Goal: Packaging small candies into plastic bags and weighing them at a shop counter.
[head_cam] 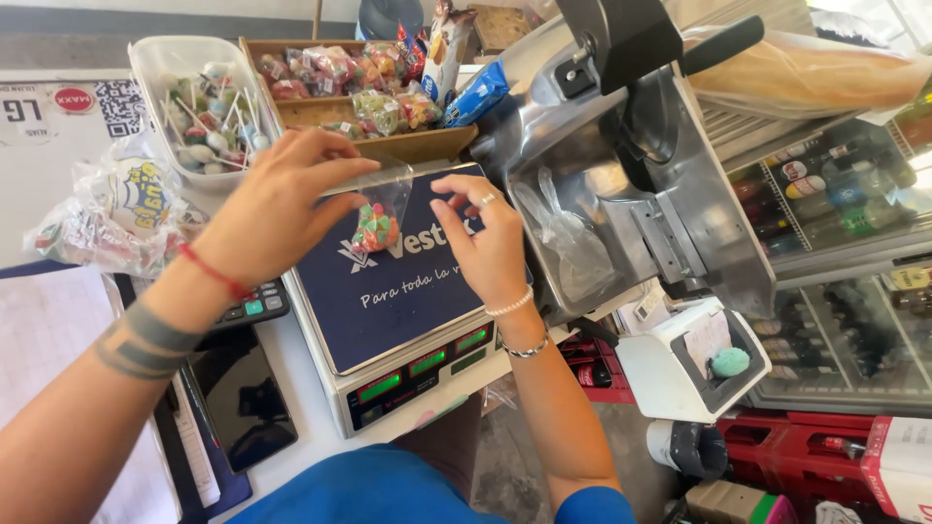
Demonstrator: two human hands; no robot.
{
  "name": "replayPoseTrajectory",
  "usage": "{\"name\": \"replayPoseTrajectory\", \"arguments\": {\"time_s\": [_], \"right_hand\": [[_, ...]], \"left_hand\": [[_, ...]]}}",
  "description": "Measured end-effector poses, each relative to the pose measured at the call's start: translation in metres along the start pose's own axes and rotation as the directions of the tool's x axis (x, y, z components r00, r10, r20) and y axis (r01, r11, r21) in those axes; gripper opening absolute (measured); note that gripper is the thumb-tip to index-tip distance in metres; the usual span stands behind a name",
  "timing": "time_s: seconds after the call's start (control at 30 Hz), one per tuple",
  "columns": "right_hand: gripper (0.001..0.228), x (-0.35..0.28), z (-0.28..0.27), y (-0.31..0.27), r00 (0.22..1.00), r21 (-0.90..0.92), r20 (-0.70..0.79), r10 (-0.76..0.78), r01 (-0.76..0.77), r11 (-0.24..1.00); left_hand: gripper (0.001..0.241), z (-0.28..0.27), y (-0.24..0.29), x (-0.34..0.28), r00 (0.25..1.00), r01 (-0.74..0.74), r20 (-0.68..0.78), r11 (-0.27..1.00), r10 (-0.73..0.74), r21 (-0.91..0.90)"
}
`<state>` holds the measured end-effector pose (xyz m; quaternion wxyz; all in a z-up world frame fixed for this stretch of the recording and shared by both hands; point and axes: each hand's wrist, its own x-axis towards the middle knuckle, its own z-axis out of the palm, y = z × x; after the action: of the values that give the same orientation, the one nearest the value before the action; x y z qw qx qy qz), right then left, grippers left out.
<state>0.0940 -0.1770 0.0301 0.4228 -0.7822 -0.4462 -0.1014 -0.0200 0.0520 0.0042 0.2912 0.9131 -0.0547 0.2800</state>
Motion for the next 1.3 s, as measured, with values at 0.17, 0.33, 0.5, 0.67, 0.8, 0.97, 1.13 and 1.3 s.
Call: {"name": "replayPoseTrajectory", "arguments": {"time_s": [0.17, 0.33, 0.5, 0.67, 0.8, 0.97, 1.13, 1.3], "right_hand": [[0.009, -0.018, -0.004, -0.013, 0.999, -0.005, -0.029, -0.039, 0.038, 0.999], [0.014, -0.008, 0.032, -0.002, 0.998, 0.051, 0.06, -0.025, 0.022, 0.998], [0.021, 0.043, 0.089, 0.075, 0.973, 0.02, 0.159, 0.168, -0.173, 0.985], [0.036, 0.083, 0.133, 0.129, 0.846, 0.204, 0.369, 0.385, -0.477, 0.855], [0.026, 0.088, 0.14, 0.13, 0.837, 0.177, 0.443, 0.32, -0.432, 0.884], [0.01, 0.07, 0.084, 0.071, 0.963, 0.155, 0.22, -0.158, 0.126, 0.98], [0.02, 0.037, 0.03, 0.026, 0.888, -0.035, 0.357, -0.29, 0.323, 0.946], [0.012, 0.017, 0.01, 0.03, 0.855, -0.376, 0.433, -0.287, 0.46, 0.804]], "left_hand": [[0.025, -0.045, -0.029, -0.063, 0.992, 0.121, -0.019, 0.991, -0.122, -0.052], [0.029, -0.05, -0.117, -0.135, 0.928, 0.373, -0.091, 0.898, -0.361, 0.234], [0.027, -0.014, -0.115, -0.111, 0.91, 0.413, -0.073, 0.909, -0.409, 0.059], [0.03, 0.051, -0.117, -0.043, 0.931, 0.361, -0.007, 0.925, -0.364, -0.121], [0.048, 0.1, -0.133, 0.0, 0.934, 0.348, -0.008, 0.915, -0.357, -0.206], [0.042, 0.061, -0.082, 0.024, 0.968, 0.247, 0.031, 0.928, -0.248, -0.279], [0.005, 0.026, -0.031, 0.015, 0.97, -0.234, -0.047, 0.97, 0.237, 0.068], [0.011, 0.011, 0.007, -0.008, 0.931, -0.346, -0.017, 0.9, 0.363, 0.265]]}}
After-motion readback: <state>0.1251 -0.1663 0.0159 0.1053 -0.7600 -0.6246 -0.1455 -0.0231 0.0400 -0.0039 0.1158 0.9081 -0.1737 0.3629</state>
